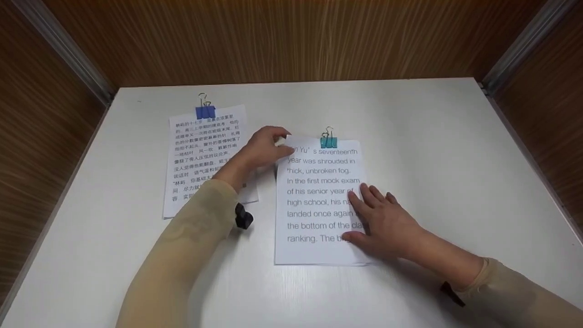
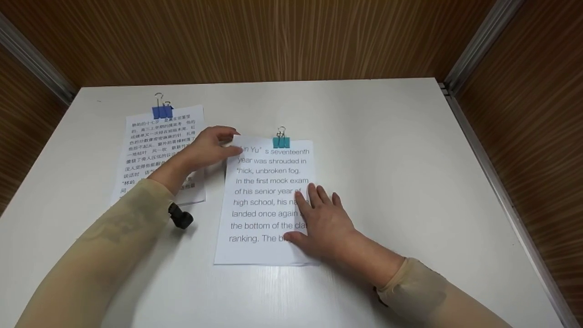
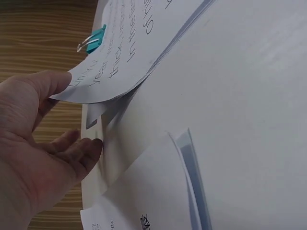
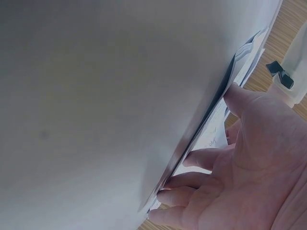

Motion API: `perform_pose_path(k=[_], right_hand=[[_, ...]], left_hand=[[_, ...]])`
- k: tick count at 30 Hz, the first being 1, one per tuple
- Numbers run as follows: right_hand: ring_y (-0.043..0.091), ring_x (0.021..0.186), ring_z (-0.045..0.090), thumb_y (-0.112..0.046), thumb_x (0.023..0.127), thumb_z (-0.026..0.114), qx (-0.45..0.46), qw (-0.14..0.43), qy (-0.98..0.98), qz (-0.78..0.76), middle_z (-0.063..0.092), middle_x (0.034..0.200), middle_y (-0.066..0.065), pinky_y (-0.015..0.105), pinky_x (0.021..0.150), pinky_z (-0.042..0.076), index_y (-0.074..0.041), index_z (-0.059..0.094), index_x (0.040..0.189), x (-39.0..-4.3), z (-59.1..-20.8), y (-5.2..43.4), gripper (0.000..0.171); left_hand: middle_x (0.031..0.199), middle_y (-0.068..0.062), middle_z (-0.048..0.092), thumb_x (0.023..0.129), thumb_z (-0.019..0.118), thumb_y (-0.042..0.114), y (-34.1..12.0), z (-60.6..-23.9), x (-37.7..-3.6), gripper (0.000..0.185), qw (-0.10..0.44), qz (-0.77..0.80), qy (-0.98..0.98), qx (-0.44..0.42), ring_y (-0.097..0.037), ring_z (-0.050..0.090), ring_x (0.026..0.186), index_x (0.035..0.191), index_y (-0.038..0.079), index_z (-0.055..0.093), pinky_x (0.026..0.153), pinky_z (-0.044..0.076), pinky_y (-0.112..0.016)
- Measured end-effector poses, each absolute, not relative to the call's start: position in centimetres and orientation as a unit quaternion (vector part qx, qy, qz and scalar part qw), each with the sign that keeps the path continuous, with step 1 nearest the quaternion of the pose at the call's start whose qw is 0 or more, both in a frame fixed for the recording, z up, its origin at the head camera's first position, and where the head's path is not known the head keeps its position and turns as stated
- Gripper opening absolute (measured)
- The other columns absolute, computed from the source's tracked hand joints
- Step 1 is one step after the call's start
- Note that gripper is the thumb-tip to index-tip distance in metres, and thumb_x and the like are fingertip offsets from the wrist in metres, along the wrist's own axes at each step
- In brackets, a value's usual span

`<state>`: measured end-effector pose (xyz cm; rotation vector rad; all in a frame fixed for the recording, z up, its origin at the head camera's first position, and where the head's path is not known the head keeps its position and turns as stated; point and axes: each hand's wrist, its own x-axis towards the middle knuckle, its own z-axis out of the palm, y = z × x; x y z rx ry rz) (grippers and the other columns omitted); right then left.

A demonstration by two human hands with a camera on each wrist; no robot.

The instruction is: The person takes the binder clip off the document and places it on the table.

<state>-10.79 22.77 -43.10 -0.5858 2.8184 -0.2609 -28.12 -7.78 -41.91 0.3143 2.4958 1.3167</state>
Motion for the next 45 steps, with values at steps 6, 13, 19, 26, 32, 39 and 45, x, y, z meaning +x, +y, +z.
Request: perform_pose_path(k=[6, 13, 19, 26, 32, 39, 45], right_hand=[[0.049, 0.156, 0.025, -0.061, 0.095, 0.07, -0.211, 0.109, 0.967, -0.097, 0.027, 0.17, 0.026, 0.071, 0.121, 0.024, -0.005, 0.035, 0.165, -10.6, -43.1, 22.8, 0.096], [0.05, 0.155, 0.028, -0.06, 0.096, 0.07, -0.219, 0.096, 0.966, -0.094, 0.03, 0.168, 0.028, 0.072, 0.12, 0.026, -0.003, 0.037, 0.164, -10.5, -43.0, 22.9, 0.094], [0.049, 0.155, 0.028, -0.061, 0.096, 0.069, -0.218, 0.099, 0.967, -0.089, 0.029, 0.169, 0.027, 0.072, 0.12, 0.026, -0.004, 0.036, 0.165, -10.5, -43.2, 22.8, 0.096], [0.05, 0.155, 0.028, -0.063, 0.096, 0.068, -0.218, 0.1, 0.967, -0.087, 0.028, 0.169, 0.027, 0.073, 0.12, 0.026, -0.005, 0.035, 0.165, -10.5, -43.1, 22.8, 0.096], [0.049, 0.155, 0.028, -0.063, 0.096, 0.068, -0.215, 0.107, 0.967, -0.08, 0.029, 0.169, 0.027, 0.073, 0.12, 0.025, -0.006, 0.035, 0.165, -10.6, -43.0, 22.7, 0.096], [0.051, 0.156, 0.025, -0.058, 0.095, 0.072, -0.194, 0.142, 0.967, -0.085, 0.031, 0.168, 0.026, 0.077, 0.119, 0.019, -0.009, 0.039, 0.165, -11.3, -42.1, 22.6, 0.092], [0.05, 0.157, 0.021, -0.051, 0.097, 0.075, -0.164, 0.154, 0.963, -0.145, 0.029, 0.17, 0.022, 0.073, 0.122, 0.018, -0.011, 0.043, 0.163, -12.8, -40.1, 23.4, 0.084]], left_hand=[[0.147, -0.005, 0.058, 0.099, 0.074, 0.019, -7.7, -42.1, -28.0, 0.043, 0.154, 0.493, 0.847, 0.127, -0.028, 0.057, 0.134, 0.14, 0.013, 0.065, 0.112, 0.046, -0.041], [0.148, -0.007, 0.057, 0.098, 0.074, 0.014, -7.5, -42.1, -27.8, 0.063, 0.139, 0.507, 0.839, 0.137, -0.024, 0.06, 0.12, 0.157, 0.02, 0.054, 0.1, 0.051, -0.037], [0.145, -0.002, 0.063, 0.099, 0.072, 0.01, -7.5, -42.2, -27.7, 0.05, 0.172, 0.519, 0.823, 0.156, -0.018, 0.06, 0.121, 0.148, 0.015, 0.065, 0.104, 0.047, -0.032], [0.146, -0.003, 0.064, 0.099, 0.067, 0.004, -7.2, -42.8, -27.5, 0.051, 0.199, 0.526, 0.808, 0.178, -0.016, 0.064, 0.123, 0.149, 0.013, 0.063, 0.115, 0.041, -0.03], [0.147, -0.003, 0.064, 0.1, 0.065, 0.002, -7.2, -43.0, -27.2, 0.054, 0.202, 0.533, 0.804, 0.169, -0.012, 0.066, 0.122, 0.153, 0.014, 0.059, 0.116, 0.041, -0.028], [0.146, -0.001, 0.065, 0.103, 0.061, 0.0, -6.9, -42.9, -26.7, 0.052, 0.207, 0.569, 0.781, 0.154, -0.012, 0.069, 0.118, 0.153, 0.016, 0.059, 0.104, 0.053, -0.028], [0.151, 0.0, 0.061, 0.104, 0.061, 0.002, -6.9, -42.6, -26.2, 0.052, 0.19, 0.577, 0.78, 0.152, -0.01, 0.065, 0.121, 0.153, 0.019, 0.059, 0.105, 0.051, -0.027]])
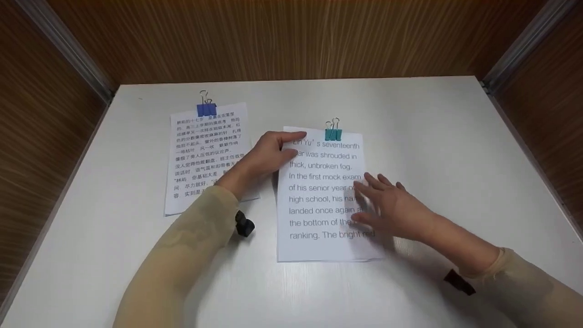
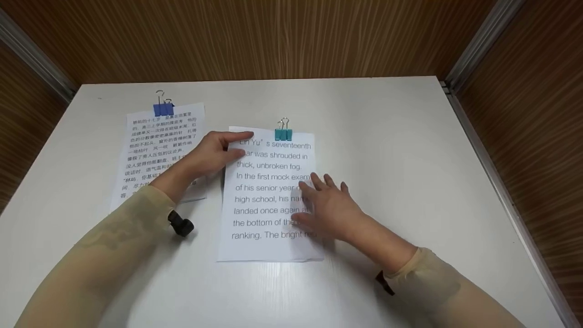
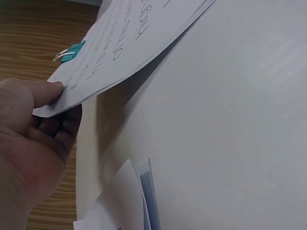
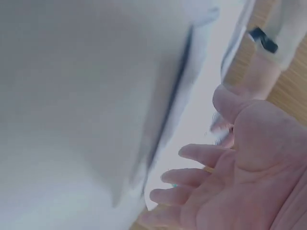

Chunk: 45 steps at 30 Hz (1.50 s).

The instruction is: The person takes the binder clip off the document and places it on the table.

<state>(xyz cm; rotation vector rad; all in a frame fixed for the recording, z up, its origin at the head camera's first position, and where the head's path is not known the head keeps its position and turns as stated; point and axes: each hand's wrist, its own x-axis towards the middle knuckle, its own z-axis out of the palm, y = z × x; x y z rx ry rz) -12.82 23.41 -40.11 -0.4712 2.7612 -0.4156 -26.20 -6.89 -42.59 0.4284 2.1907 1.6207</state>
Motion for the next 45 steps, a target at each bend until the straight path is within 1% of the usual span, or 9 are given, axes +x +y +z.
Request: perform_pose_path(k=[3, 9, 13, 17, 24, 31, 34, 38, 45], right_hand=[[0.048, 0.156, 0.027, -0.047, 0.099, 0.074, -0.162, 0.127, 0.962, -0.178, 0.031, 0.17, 0.021, 0.069, 0.122, 0.025, -0.009, 0.044, 0.162, -14.0, -38.8, 24.2, 0.08], [0.042, 0.147, 0.046, -0.04, 0.101, 0.074, -0.154, 0.055, 0.954, -0.25, 0.046, 0.162, 0.021, 0.061, 0.118, 0.038, -0.006, 0.048, 0.159, -17.0, -36.4, 25.6, 0.072], [0.039, 0.141, 0.054, -0.042, 0.101, 0.073, -0.128, 0.023, 0.946, -0.296, 0.054, 0.157, 0.018, 0.059, 0.115, 0.043, -0.008, 0.052, 0.158, -19.0, -35.2, 26.0, 0.069], [0.036, 0.14, 0.056, -0.043, 0.101, 0.073, -0.115, 0.015, 0.928, -0.354, 0.058, 0.153, 0.014, 0.055, 0.116, 0.044, -0.01, 0.055, 0.155, -21.1, -34.4, 26.0, 0.066], [0.027, 0.135, 0.061, -0.037, 0.1, 0.077, -0.109, 0.041, 0.891, -0.438, 0.064, 0.147, 0.008, 0.05, 0.114, 0.047, -0.013, 0.057, 0.154, -24.5, -34.3, 25.6, 0.063], [0.023, 0.14, 0.056, -0.038, 0.103, 0.073, -0.127, 0.097, 0.87, -0.467, 0.062, 0.149, 0.008, 0.048, 0.118, 0.041, -0.012, 0.053, 0.157, -26.4, -34.9, 25.8, 0.063], [0.023, 0.141, 0.056, -0.037, 0.104, 0.071, -0.131, 0.122, 0.861, -0.475, 0.062, 0.15, 0.008, 0.048, 0.12, 0.04, -0.013, 0.053, 0.157, -26.8, -35.0, 25.8, 0.061], [0.022, 0.138, 0.058, -0.035, 0.105, 0.07, -0.137, 0.142, 0.856, -0.478, 0.062, 0.15, 0.006, 0.046, 0.119, 0.042, -0.013, 0.056, 0.155, -27.1, -35.2, 25.6, 0.057], [0.018, 0.131, 0.062, -0.036, 0.105, 0.069, -0.146, 0.151, 0.85, -0.484, 0.065, 0.146, 0.006, 0.042, 0.115, 0.047, -0.012, 0.062, 0.15, -27.3, -35.3, 25.4, 0.051]], left_hand=[[0.154, 0.0, 0.058, 0.104, 0.062, 0.002, -7.0, -42.4, -25.9, 0.052, 0.18, 0.583, 0.778, 0.149, -0.01, 0.066, 0.121, 0.153, 0.019, 0.059, 0.103, 0.053, -0.028], [0.152, 0.002, 0.06, 0.105, 0.062, 0.002, -7.1, -41.9, -25.2, 0.051, 0.177, 0.6, 0.767, 0.145, -0.009, 0.065, 0.123, 0.152, 0.022, 0.061, 0.105, 0.052, -0.028], [0.152, 0.004, 0.06, 0.105, 0.063, 0.004, -7.0, -41.5, -24.8, 0.051, 0.167, 0.595, 0.771, 0.154, -0.008, 0.064, 0.125, 0.151, 0.025, 0.062, 0.11, 0.048, -0.027], [0.151, 0.005, 0.061, 0.104, 0.064, 0.004, -6.9, -41.3, -24.3, 0.05, 0.167, 0.604, 0.764, 0.154, -0.011, 0.065, 0.125, 0.149, 0.026, 0.063, 0.11, 0.048, -0.028], [0.148, 0.002, 0.064, 0.104, 0.063, 0.002, -6.6, -41.2, -23.7, 0.05, 0.133, 0.578, 0.781, 0.193, -0.014, 0.072, 0.109, 0.15, 0.022, 0.063, 0.099, 0.054, -0.029], [0.147, 0.001, 0.064, 0.103, 0.064, 0.002, -6.1, -40.8, -23.2, 0.05, 0.129, 0.587, 0.773, 0.204, -0.018, 0.077, 0.098, 0.149, 0.022, 0.064, 0.086, 0.06, -0.031], [0.147, 0.001, 0.064, 0.103, 0.064, 0.002, -6.0, -40.8, -23.1, 0.049, 0.131, 0.593, 0.767, 0.206, -0.018, 0.077, 0.099, 0.148, 0.022, 0.064, 0.087, 0.061, -0.031], [0.146, -0.002, 0.065, 0.103, 0.064, 0.001, -6.0, -40.9, -23.1, 0.049, 0.13, 0.594, 0.765, 0.212, -0.018, 0.077, 0.1, 0.148, 0.019, 0.064, 0.087, 0.061, -0.032], [0.147, -0.003, 0.064, 0.103, 0.064, 0.0, -6.1, -40.8, -23.0, 0.049, 0.132, 0.595, 0.765, 0.209, -0.019, 0.078, 0.098, 0.148, 0.019, 0.064, 0.087, 0.061, -0.032]])
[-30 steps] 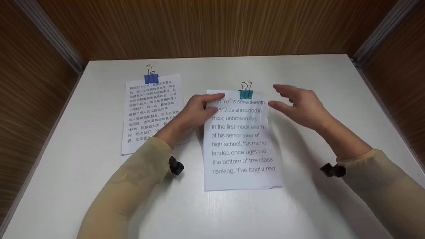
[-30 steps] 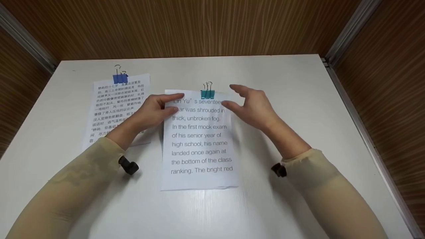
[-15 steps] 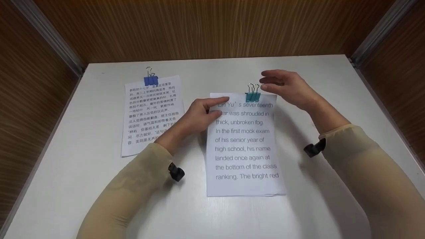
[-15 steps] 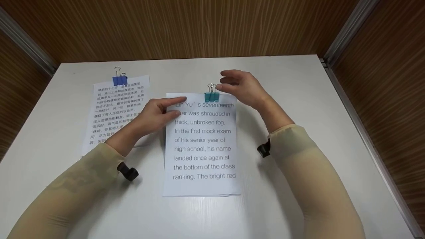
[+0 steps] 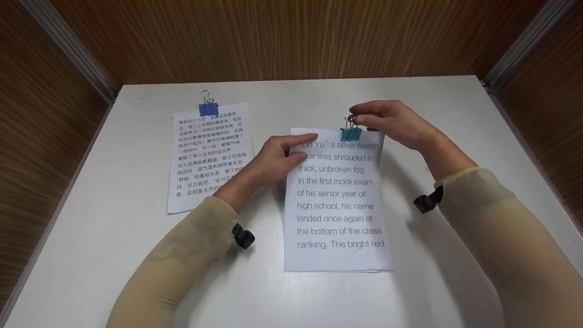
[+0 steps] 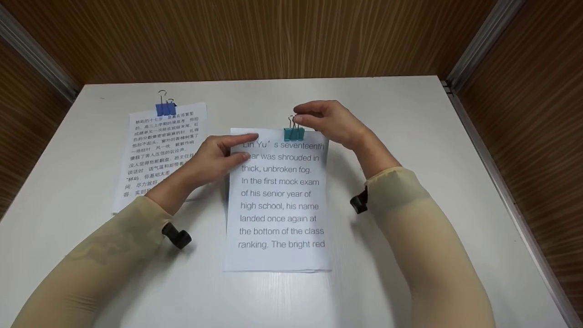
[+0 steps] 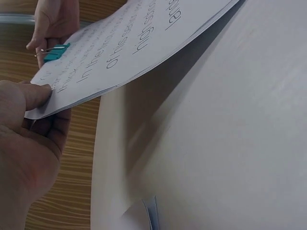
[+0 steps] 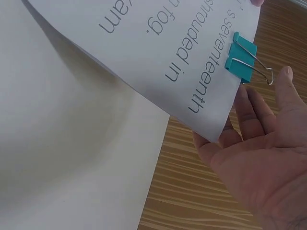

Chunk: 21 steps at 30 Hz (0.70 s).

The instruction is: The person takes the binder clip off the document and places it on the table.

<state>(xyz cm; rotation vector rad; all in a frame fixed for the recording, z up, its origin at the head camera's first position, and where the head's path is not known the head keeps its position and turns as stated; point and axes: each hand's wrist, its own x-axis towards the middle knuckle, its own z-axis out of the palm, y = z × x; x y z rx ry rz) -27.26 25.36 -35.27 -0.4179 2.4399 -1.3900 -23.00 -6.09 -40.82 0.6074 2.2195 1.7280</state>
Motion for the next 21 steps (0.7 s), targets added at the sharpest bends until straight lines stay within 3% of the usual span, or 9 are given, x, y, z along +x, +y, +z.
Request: perform_pose_path(k=[8, 15, 21], right_hand=[[0.017, 0.127, 0.065, -0.03, 0.106, 0.068, -0.147, 0.157, 0.82, -0.53, 0.069, 0.14, 0.009, 0.041, 0.114, 0.048, -0.005, 0.062, 0.148, -27.52, -35.56, 25.49, 0.049], [0.019, 0.124, 0.065, -0.034, 0.105, 0.07, -0.134, 0.169, 0.831, -0.513, 0.067, 0.14, 0.008, 0.04, 0.115, 0.041, -0.009, 0.066, 0.146, -27.33, -35.38, 25.51, 0.048], [0.02, 0.122, 0.065, -0.032, 0.105, 0.07, -0.141, 0.17, 0.831, -0.511, 0.071, 0.136, 0.007, 0.035, 0.107, 0.043, -0.009, 0.067, 0.144, -27.23, -35.45, 25.56, 0.046]], left_hand=[[0.144, -0.002, 0.067, 0.103, 0.064, 0.0, -6.25, -40.92, -23.07, 0.048, 0.136, 0.612, 0.748, 0.218, -0.022, 0.078, 0.098, 0.148, 0.018, 0.065, 0.086, 0.061, -0.032], [0.146, -0.001, 0.065, 0.103, 0.064, 0.001, -6.16, -41.14, -23.19, 0.048, 0.14, 0.614, 0.747, 0.211, -0.021, 0.078, 0.099, 0.148, 0.019, 0.065, 0.088, 0.061, -0.032], [0.146, -0.002, 0.065, 0.103, 0.063, -0.001, -6.11, -41.3, -23.27, 0.048, 0.134, 0.613, 0.749, 0.213, -0.021, 0.078, 0.101, 0.148, 0.017, 0.065, 0.087, 0.062, -0.032]])
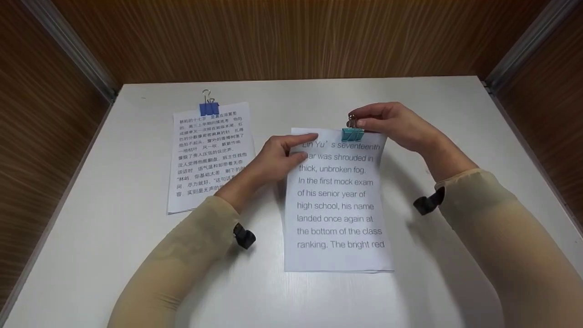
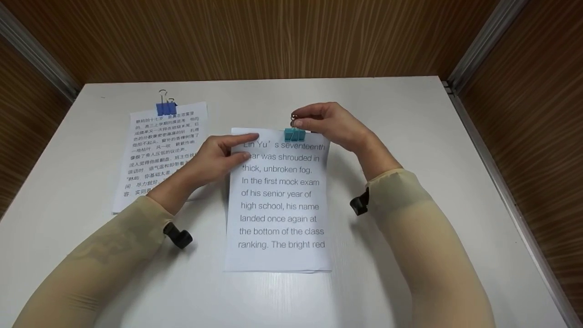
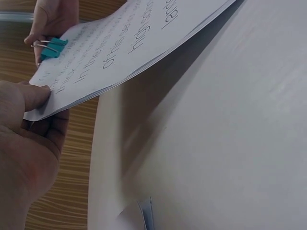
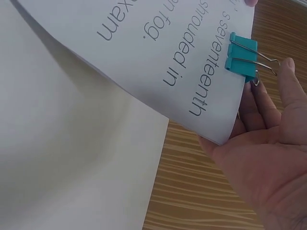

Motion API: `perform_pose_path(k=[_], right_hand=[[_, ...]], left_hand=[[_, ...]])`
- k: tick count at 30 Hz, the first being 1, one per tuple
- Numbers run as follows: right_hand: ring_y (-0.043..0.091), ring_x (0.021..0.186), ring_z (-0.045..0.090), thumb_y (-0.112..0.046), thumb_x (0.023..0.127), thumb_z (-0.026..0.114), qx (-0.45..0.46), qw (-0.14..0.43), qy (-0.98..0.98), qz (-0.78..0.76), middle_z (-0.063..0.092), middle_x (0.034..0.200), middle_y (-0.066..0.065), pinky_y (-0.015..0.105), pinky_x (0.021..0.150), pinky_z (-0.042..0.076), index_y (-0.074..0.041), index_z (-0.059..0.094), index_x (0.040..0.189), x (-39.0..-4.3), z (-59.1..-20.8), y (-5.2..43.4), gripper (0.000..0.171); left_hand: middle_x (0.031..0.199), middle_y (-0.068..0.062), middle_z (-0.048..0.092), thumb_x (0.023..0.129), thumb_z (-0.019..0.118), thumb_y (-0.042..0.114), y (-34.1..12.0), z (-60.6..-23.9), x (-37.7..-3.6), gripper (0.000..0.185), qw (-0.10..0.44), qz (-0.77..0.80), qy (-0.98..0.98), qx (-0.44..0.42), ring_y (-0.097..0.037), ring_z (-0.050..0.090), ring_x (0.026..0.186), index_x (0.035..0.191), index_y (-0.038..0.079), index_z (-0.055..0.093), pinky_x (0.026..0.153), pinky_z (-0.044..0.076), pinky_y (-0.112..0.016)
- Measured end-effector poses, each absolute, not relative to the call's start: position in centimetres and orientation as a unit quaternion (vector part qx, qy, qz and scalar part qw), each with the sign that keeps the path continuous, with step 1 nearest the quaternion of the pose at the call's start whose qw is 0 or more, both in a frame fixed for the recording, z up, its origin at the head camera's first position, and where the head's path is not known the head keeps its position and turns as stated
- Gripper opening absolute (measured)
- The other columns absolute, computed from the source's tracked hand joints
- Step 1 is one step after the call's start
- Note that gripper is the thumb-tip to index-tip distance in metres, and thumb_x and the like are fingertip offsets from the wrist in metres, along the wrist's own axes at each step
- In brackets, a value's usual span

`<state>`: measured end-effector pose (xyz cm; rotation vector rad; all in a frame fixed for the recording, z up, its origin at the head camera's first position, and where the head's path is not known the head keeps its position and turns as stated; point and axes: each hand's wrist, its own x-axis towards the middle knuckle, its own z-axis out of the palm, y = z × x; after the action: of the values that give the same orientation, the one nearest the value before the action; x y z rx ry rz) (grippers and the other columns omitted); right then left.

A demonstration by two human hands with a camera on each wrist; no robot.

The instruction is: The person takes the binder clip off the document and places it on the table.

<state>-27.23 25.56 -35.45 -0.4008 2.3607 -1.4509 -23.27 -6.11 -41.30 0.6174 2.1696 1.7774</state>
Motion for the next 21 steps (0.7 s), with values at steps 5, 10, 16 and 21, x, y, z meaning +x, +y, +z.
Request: perform_pose_path(k=[5, 10, 16, 21], right_hand=[[0.021, 0.117, 0.068, -0.029, 0.107, 0.067, -0.152, 0.162, 0.824, -0.521, 0.072, 0.132, 0.009, 0.026, 0.102, 0.049, -0.005, 0.067, 0.142, -27.1, -35.6, 25.4, 0.043], [0.021, 0.11, 0.07, -0.028, 0.106, 0.068, -0.149, 0.142, 0.825, -0.527, 0.074, 0.126, 0.008, 0.026, 0.1, 0.05, -0.004, 0.07, 0.137, -26.9, -35.5, 25.0, 0.039], [0.02, 0.115, 0.067, -0.025, 0.107, 0.067, -0.155, 0.086, 0.827, -0.533, 0.075, 0.121, 0.008, 0.035, 0.11, 0.047, -0.002, 0.07, 0.133, -26.8, -35.2, 24.5, 0.035], [0.021, 0.11, 0.068, -0.028, 0.108, 0.065, -0.145, 0.039, 0.829, -0.539, 0.074, 0.121, 0.008, 0.039, 0.113, 0.047, -0.006, 0.07, 0.133, -26.8, -34.5, 24.6, 0.034]], left_hand=[[0.145, -0.002, 0.066, 0.103, 0.064, -0.001, -6.1, -41.3, -23.2, 0.049, 0.134, 0.616, 0.748, 0.209, -0.021, 0.078, 0.101, 0.147, 0.018, 0.065, 0.087, 0.062, -0.033], [0.147, -0.001, 0.065, 0.102, 0.064, -0.001, -6.1, -41.4, -23.3, 0.048, 0.129, 0.615, 0.748, 0.215, -0.02, 0.077, 0.102, 0.147, 0.016, 0.065, 0.09, 0.06, -0.031], [0.144, -0.002, 0.066, 0.103, 0.063, -0.001, -6.2, -41.3, -23.2, 0.049, 0.134, 0.612, 0.75, 0.212, -0.022, 0.079, 0.095, 0.148, 0.018, 0.064, 0.081, 0.062, -0.031], [0.144, -0.001, 0.067, 0.103, 0.064, 0.0, -6.4, -41.4, -23.2, 0.049, 0.139, 0.606, 0.755, 0.208, -0.022, 0.079, 0.091, 0.148, 0.02, 0.064, 0.075, 0.062, -0.029]])
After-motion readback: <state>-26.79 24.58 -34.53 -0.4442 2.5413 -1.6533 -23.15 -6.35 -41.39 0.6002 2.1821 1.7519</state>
